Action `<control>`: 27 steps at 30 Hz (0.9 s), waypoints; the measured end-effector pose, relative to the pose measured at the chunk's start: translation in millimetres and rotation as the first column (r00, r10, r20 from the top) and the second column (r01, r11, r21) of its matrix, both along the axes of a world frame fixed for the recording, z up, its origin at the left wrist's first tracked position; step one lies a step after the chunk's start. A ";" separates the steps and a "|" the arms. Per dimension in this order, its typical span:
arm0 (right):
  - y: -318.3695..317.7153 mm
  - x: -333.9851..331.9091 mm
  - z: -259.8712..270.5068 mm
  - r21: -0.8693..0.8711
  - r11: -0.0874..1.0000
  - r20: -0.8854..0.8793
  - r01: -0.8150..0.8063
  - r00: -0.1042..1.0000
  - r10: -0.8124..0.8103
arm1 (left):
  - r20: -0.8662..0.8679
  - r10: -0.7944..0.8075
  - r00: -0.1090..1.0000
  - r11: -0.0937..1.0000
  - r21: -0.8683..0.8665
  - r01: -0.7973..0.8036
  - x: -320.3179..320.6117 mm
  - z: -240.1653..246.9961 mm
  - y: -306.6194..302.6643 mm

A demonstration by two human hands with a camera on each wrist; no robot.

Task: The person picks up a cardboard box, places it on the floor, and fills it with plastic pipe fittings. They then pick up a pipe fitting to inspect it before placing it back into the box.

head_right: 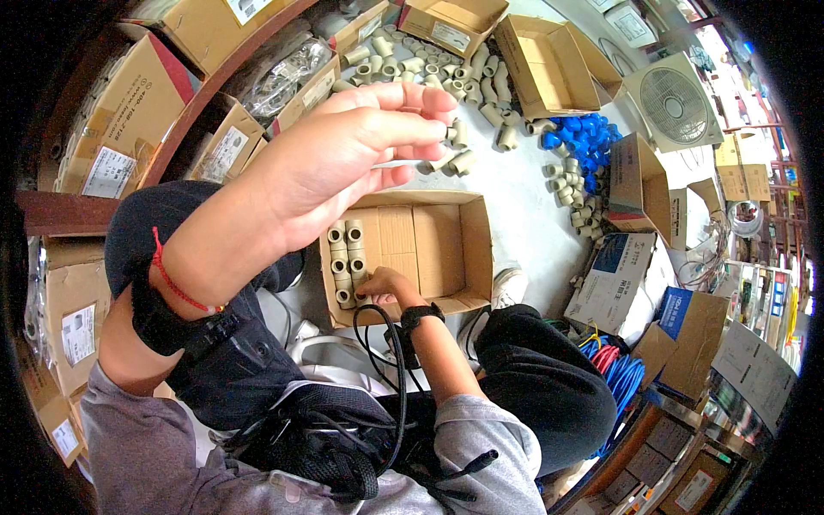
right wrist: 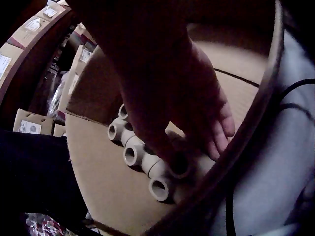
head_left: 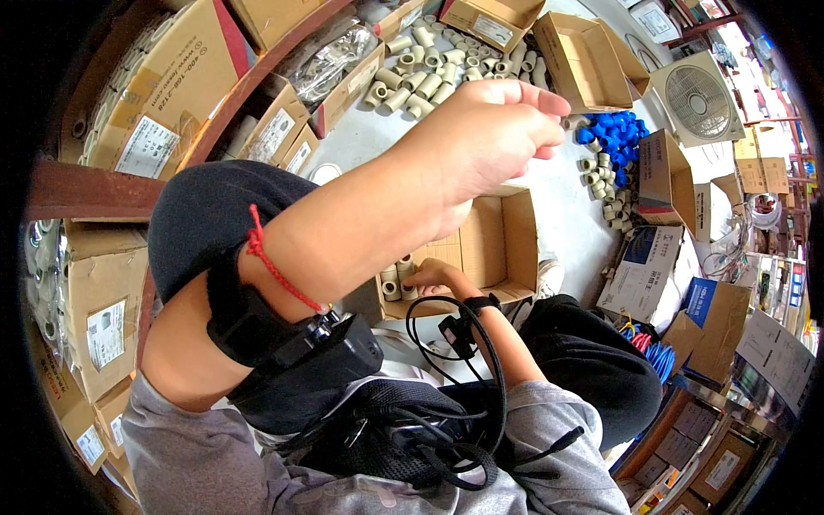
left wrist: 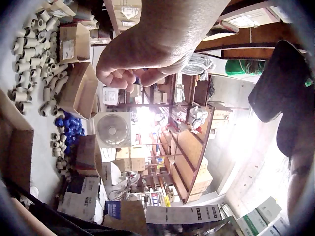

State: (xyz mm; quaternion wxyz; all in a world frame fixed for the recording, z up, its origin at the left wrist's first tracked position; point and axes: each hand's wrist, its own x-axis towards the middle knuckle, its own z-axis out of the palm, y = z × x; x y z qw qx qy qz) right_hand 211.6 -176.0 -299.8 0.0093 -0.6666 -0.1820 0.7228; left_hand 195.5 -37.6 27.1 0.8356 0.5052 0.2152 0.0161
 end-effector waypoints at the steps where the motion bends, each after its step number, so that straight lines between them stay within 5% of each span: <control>1: -1.4 -0.7 -2.8 0.007 1.000 0.016 -0.004 1.000 0.004 | 0.000 -0.001 1.000 1.000 0.008 0.001 0.1 -0.2 0.1; 5: -2.2 1.6 -1.5 0.074 0.996 0.062 -0.046 0.997 0.042 | 0.003 0.006 1.000 1.000 0.008 -0.006 0.9 -0.9 -0.3; 8: 4.1 4.0 10.6 0.288 0.945 0.226 -0.153 0.970 0.088 | 0.004 0.010 1.000 1.000 0.000 -0.010 0.1 -0.7 -0.1; 11: -5.1 5.1 -39.8 0.495 0.856 0.434 -0.153 0.896 -0.090 | 0.005 -0.001 1.000 1.000 0.009 0.001 0.1 -1.9 1.0; 17: -1.2 6.9 -54.3 0.671 0.741 0.329 -0.013 0.901 -0.283 | 0.028 0.005 1.000 0.999 0.042 -0.006 0.0 -3.0 0.8; 27: 3.1 6.8 -44.9 0.771 0.632 0.374 -0.080 0.859 -0.349 | 0.029 0.009 1.000 0.999 0.048 -0.010 -1.1 -1.8 1.4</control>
